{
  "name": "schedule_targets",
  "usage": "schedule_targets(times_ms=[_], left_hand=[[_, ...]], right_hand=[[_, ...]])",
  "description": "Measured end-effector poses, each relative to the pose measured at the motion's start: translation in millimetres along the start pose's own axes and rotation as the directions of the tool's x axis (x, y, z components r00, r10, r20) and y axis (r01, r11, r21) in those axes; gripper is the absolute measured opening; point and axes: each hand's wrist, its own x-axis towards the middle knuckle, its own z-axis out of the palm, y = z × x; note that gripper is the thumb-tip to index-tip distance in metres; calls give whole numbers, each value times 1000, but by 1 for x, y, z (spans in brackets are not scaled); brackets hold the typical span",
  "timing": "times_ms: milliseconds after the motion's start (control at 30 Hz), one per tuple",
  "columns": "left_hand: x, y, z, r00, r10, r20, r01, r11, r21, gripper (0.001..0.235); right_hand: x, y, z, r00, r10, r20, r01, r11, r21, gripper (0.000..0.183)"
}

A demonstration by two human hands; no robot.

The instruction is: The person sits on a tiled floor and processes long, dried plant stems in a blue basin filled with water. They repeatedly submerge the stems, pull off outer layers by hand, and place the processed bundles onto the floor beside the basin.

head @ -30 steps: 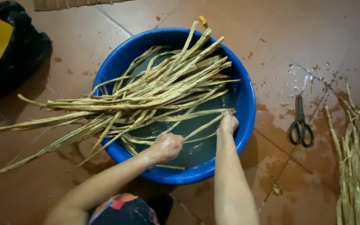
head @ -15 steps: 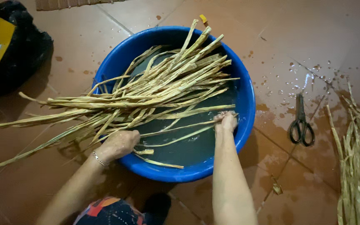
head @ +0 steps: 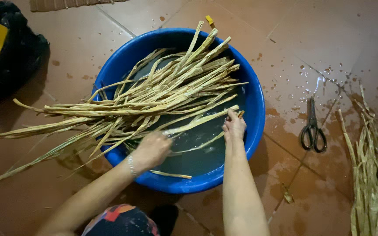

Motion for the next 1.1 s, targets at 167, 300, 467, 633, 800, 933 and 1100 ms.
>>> schedule_targets(times_ms=[167, 300, 467, 633, 800, 933, 1100], left_hand=[[88, 26, 1, 764, 92, -639, -404, 840, -362, 28], [173, 36, 41, 915, -136, -380, -208, 647, -734, 27], [208, 54, 78, 951, -267, -154, 13, 535, -845, 38], [194, 62, 50, 941, -285, -181, 53, 655, -754, 39], [171, 80, 51, 931, -110, -349, -107, 830, -547, 31], [139, 79, 52, 924, 7, -383, -212, 843, -495, 24], [84, 78, 45, 916, 70, -395, -254, 863, -436, 18]], right_hand=[[-13, -1, -1, 956, 176, 233, -156, 982, -102, 18], [-18, 1, 4, 946, 192, 261, -155, 976, -154, 17], [-24, 11, 8, 972, 53, 229, 12, 962, -273, 17], [-10, 23, 0, 993, 22, 115, 18, 941, -337, 17], [35, 67, -15, 978, -209, -14, 197, 941, -277, 18], [54, 74, -19, 974, -166, -152, 156, 985, -79, 8], [58, 65, -20, 961, -63, -270, 85, 994, 69, 12]])
